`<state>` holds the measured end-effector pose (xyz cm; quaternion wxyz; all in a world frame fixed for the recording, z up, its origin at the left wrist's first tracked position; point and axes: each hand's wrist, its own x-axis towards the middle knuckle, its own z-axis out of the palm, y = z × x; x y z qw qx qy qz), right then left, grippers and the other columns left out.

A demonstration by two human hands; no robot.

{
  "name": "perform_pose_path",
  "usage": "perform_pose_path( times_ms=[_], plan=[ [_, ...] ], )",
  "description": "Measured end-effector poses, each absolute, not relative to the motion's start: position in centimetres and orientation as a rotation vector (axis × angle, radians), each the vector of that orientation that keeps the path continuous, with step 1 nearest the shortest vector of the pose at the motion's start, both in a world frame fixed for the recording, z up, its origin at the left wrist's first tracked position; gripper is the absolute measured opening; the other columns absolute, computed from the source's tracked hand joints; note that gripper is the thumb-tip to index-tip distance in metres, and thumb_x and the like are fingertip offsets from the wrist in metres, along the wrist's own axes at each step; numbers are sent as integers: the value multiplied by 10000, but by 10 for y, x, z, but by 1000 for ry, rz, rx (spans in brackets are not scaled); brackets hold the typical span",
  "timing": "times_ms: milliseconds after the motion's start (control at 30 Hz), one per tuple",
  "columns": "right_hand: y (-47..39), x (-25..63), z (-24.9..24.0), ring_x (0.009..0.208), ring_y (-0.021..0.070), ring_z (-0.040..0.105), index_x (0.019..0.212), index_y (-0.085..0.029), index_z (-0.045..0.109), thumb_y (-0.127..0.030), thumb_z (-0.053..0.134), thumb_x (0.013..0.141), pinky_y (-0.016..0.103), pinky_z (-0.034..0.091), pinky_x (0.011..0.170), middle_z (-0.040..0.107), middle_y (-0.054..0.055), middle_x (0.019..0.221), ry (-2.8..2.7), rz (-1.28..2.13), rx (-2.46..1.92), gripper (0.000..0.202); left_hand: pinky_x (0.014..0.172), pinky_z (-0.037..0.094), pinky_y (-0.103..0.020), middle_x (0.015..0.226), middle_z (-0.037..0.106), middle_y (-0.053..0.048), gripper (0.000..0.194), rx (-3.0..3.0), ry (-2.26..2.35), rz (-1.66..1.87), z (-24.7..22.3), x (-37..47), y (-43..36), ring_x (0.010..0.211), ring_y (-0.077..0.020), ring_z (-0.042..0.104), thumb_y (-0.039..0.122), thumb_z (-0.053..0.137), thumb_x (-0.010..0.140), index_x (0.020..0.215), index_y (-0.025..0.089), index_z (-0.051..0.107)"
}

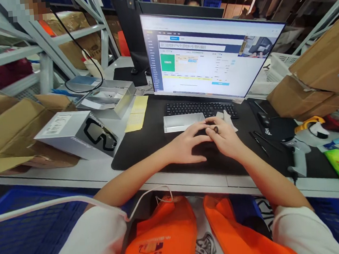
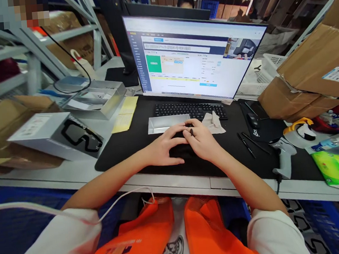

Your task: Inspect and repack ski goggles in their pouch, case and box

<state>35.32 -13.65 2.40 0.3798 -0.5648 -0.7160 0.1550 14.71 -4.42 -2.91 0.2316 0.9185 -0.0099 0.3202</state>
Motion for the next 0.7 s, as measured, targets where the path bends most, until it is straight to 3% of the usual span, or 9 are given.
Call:
perform_pose_path(
  times_ms=[100, 267, 367, 467, 567, 633, 700],
  plan=[
    [-122, 341, 22, 1208, 287, 722, 834, -237, 760, -399, 535, 1129, 486, 584, 1147, 754, 127, 1259, -1901, 419, -1460, 405, 1334, 429, -777, 1692, 554, -233, 684, 2591, 32, 855, -43, 137, -37, 1680, -509, 392, 468, 932, 896, 1516, 259, 732],
    [-120, 337, 18, 1201, 303, 718, 735, -243, 696, -395, 539, 1120, 510, 569, 1154, 760, 136, 1314, -1939, 355, -1463, 442, 1274, 519, -694, 1611, 637, -200, 520, 2564, 202, 953, -59, 114, -52, 1510, -413, 573, 352, 827, 983, 1485, 258, 727],
    [-123, 354, 12, 1156, 315, 722, 694, -255, 634, -504, 600, 1073, 536, 579, 1128, 779, 133, 1236, -1754, 378, -1465, 454, 1220, 564, -625, 1517, 687, -174, 461, 2495, 311, 1089, -64, 99, -58, 1408, -356, 652, 334, 813, 996, 1438, 263, 703],
    [-126, 366, 2, 994, 295, 730, 811, -266, 688, -692, 654, 990, 480, 647, 919, 771, 98, 1008, -1410, 682, -1547, 463, 1156, 602, -577, 1440, 717, -153, 375, 2431, 422, 1173, -65, 90, -60, 1335, -324, 695, 298, 794, 1009, 1367, 268, 690],
    [-127, 357, -1, 894, 273, 711, 869, -269, 700, -810, 683, 926, 411, 643, 769, 718, 64, 876, -1214, 921, -1557, 545, 1199, 578, -616, 1520, 675, -183, 516, 2489, 448, 1179, -54, 90, -60, 1426, -358, 656, 306, 816, 984, 1472, 268, 653],
    [-126, 344, 2, 874, 256, 692, 838, -263, 695, -813, 699, 928, 397, 634, 771, 713, 59, 873, -1273, 912, -1523, 557, 1273, 511, -684, 1624, 615, -210, 667, 2572, 388, 1122, -42, 92, -59, 1568, -420, 549, 335, 849, 948, 1572, 266, 623],
    [-124, 335, 5, 852, 243, 675, 788, -257, 691, -815, 701, 942, 396, 620, 798, 719, 56, 855, -1368, 850, -1486, 578, 1295, 485, -704, 1661, 606, -204, 661, 2636, 323, 1018, -31, 92, -57, 1604, -436, 513, 325, 843, 948, 1579, 277, 652]
  ],
)
